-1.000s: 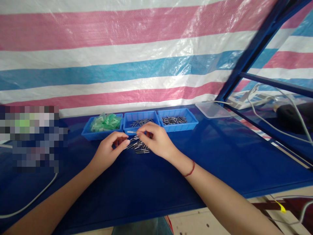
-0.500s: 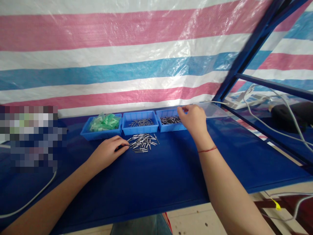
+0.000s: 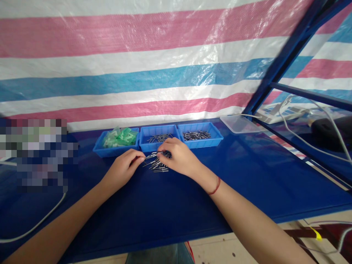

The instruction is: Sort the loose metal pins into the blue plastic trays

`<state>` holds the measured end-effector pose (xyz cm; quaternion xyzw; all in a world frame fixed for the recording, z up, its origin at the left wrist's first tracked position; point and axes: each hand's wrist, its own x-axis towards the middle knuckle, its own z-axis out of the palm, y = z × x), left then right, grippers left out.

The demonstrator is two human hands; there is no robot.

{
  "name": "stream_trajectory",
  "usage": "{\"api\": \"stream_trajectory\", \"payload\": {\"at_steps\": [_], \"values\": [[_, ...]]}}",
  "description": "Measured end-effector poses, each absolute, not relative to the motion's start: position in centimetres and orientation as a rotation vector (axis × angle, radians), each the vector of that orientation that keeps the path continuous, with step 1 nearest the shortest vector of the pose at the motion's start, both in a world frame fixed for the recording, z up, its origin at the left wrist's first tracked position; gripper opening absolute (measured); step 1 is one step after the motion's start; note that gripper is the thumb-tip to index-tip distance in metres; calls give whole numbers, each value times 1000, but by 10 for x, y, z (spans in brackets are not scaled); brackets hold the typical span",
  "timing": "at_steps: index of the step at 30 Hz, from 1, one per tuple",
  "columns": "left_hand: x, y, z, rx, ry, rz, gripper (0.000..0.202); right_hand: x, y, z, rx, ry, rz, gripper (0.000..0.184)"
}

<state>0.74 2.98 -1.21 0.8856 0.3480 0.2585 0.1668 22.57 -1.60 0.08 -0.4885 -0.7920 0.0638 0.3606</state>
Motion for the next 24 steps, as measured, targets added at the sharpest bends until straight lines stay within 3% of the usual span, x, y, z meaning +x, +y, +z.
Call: {"api": "stream_trajectory", "payload": {"at_steps": [9, 24], "values": [[19, 13, -12, 2244, 931, 955, 11, 200, -24, -6, -1185, -1634, 719, 18], [21, 11, -13, 2157, 959, 968, 9, 198, -28, -1, -1113, -1534, 801, 12]]}}
